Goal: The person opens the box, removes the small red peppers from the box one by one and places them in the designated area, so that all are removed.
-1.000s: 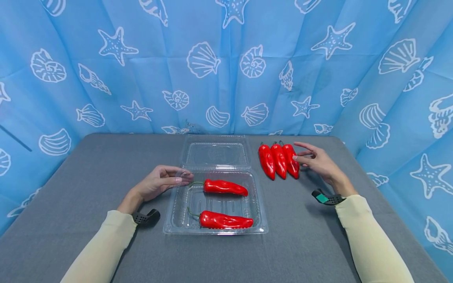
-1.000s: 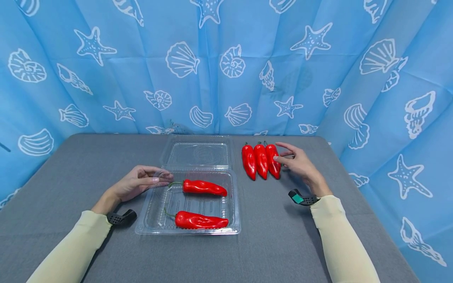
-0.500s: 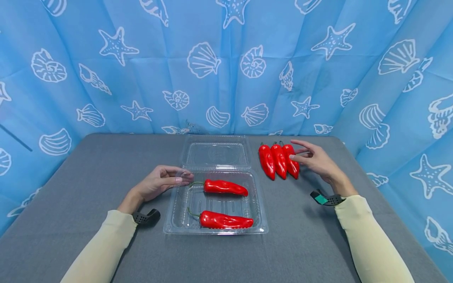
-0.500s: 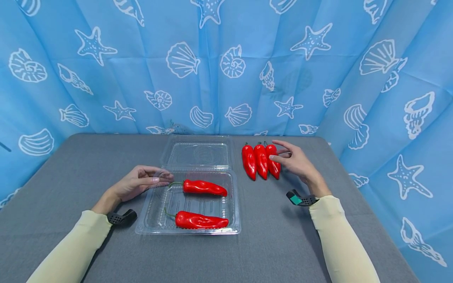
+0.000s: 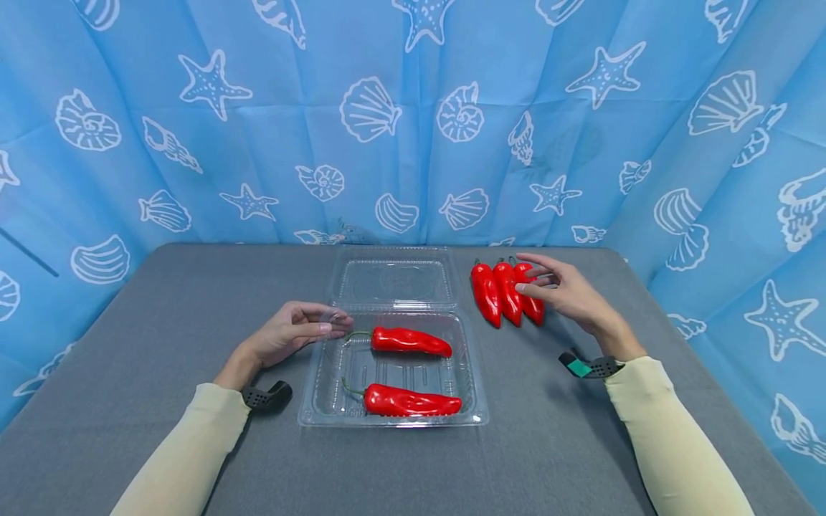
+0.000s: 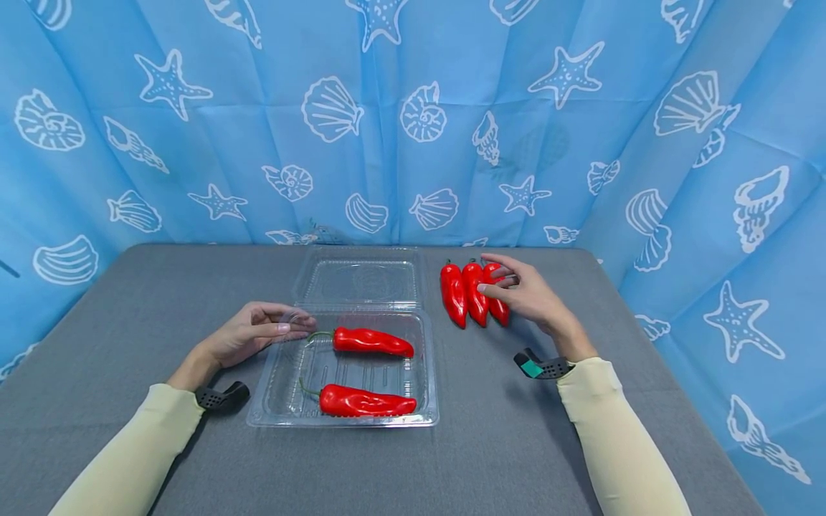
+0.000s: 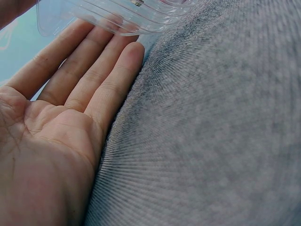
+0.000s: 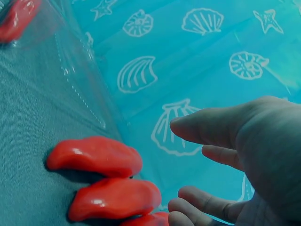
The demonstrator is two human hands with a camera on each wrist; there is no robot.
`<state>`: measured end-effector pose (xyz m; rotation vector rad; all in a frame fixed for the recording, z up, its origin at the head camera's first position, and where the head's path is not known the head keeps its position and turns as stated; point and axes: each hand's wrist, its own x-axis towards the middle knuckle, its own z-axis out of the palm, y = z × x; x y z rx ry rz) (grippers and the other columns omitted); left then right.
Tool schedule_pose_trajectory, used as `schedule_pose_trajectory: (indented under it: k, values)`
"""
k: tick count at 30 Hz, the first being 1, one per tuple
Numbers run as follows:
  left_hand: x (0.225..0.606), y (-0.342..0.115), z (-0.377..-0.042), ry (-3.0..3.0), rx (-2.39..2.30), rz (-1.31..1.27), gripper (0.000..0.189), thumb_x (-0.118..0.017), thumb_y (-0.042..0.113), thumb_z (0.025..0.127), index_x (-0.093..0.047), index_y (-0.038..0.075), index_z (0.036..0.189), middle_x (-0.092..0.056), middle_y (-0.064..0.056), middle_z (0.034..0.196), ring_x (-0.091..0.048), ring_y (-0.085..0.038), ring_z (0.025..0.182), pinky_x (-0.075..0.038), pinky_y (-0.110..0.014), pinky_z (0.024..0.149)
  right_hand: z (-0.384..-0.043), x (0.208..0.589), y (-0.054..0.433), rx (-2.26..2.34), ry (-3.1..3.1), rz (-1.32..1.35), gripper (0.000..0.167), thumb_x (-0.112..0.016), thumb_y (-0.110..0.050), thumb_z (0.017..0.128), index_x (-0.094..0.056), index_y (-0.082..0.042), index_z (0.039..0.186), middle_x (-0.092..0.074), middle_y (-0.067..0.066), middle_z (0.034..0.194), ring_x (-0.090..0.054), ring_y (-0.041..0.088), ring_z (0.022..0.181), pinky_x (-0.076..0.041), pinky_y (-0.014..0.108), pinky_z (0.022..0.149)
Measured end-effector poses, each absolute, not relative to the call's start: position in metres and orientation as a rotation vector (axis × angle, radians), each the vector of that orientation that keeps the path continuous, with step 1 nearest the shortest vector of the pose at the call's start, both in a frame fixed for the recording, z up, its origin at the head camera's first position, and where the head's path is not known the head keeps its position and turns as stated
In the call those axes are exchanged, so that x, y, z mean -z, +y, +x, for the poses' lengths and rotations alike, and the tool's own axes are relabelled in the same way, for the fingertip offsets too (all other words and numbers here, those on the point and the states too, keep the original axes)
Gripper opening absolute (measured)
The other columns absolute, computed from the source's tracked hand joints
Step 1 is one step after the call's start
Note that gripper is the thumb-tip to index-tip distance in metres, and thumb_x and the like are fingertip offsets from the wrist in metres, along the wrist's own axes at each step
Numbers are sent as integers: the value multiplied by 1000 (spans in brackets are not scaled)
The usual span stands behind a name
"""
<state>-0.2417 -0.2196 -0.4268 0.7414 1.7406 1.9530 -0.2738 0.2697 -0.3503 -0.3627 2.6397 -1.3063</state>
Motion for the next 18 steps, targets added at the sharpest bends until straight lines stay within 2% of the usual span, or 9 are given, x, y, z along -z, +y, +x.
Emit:
schedule_pose_trajectory:
  k: [5,15,18]
  values:
    - [426,-220,-241,1739,-1952,741,40,-60,-2,96,-55,-14,134,-63,-25,132,-63,-28,123,-50,-39,105,-270,348,262,1291,2658,-409,69,-70,-23,95,-38,-11,156,-46,26,143,-47,42,124,-53,54,94]
    - [427,-220,-242,1726,-1958,745,39,-60,-3,96,-55,-14,133,-63,-26,132,-63,-27,124,-50,-38,105,-259,342,242,1280,2662,-517,66,-70,-22,96,-42,-13,154,-53,22,138,-52,36,117,-55,40,85]
    - [428,-221,-242,1717,-1962,749,38,-60,-4,96,-56,-14,133,-63,-26,132,-63,-27,123,-50,-38,105,-254,340,236,1298,2637,-539,66,-71,-22,95,-43,-14,154,-53,22,137,-52,37,117,-57,43,83]
